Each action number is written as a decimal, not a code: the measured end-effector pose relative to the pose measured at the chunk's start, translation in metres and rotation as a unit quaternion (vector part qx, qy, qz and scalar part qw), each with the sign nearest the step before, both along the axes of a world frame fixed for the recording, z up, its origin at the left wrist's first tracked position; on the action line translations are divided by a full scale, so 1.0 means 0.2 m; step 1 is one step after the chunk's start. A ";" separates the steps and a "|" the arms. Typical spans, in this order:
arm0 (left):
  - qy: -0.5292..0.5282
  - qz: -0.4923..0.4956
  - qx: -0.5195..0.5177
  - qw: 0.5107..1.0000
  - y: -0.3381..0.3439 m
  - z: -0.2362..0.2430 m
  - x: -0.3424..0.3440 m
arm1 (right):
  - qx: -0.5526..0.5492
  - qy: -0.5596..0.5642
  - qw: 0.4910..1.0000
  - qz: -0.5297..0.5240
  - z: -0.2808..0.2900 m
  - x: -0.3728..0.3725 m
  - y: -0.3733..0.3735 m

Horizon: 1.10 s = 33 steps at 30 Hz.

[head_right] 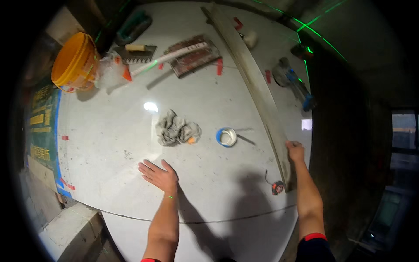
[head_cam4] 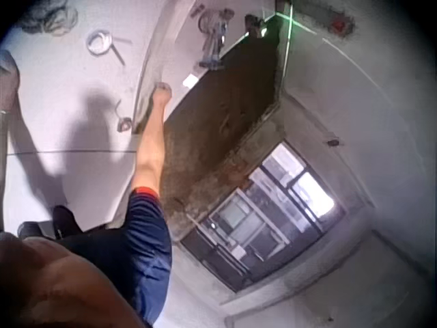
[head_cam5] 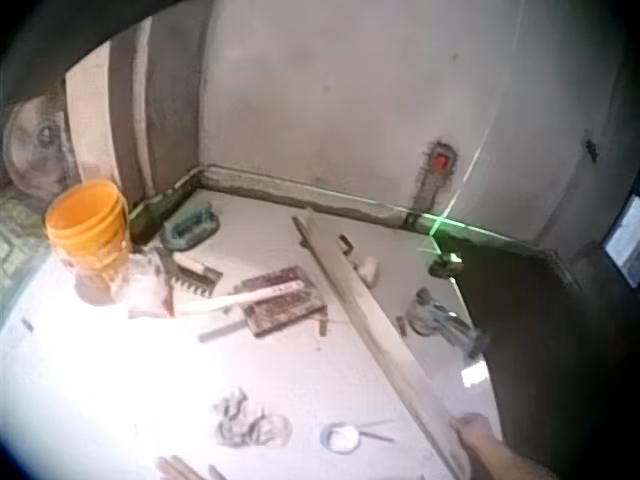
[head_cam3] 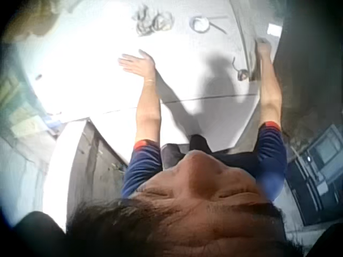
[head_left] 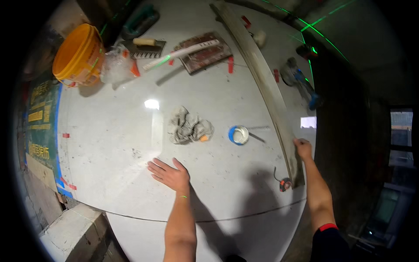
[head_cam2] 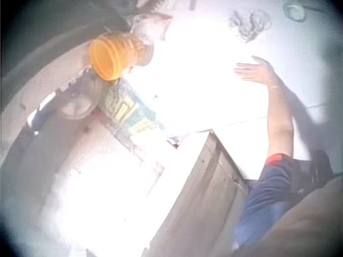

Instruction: The person moves a large tile from a staging area to a prepared floor section with a second person, aligns it with existing tiles and a laser level, and then uses a wooden block and a hammer to tap the tile into place, checking the alignment with tape and a small level.

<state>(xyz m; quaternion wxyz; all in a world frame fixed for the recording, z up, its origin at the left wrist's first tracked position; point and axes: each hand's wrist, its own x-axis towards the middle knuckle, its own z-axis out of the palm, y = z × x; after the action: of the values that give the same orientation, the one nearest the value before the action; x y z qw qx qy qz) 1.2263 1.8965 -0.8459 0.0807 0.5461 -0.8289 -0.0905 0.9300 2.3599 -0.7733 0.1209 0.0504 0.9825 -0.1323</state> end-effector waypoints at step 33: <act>-0.050 0.000 0.006 0.999 -0.02 -0.05 0.01 | -0.242 -0.515 0.822 0.000 0.89 1.35 -0.86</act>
<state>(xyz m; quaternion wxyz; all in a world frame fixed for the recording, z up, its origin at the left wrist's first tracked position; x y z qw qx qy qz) 1.2290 1.8931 -0.8549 0.0358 0.5507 -0.8312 -0.0678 1.2006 2.1889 -0.5946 0.6175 0.0801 0.7138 -0.3205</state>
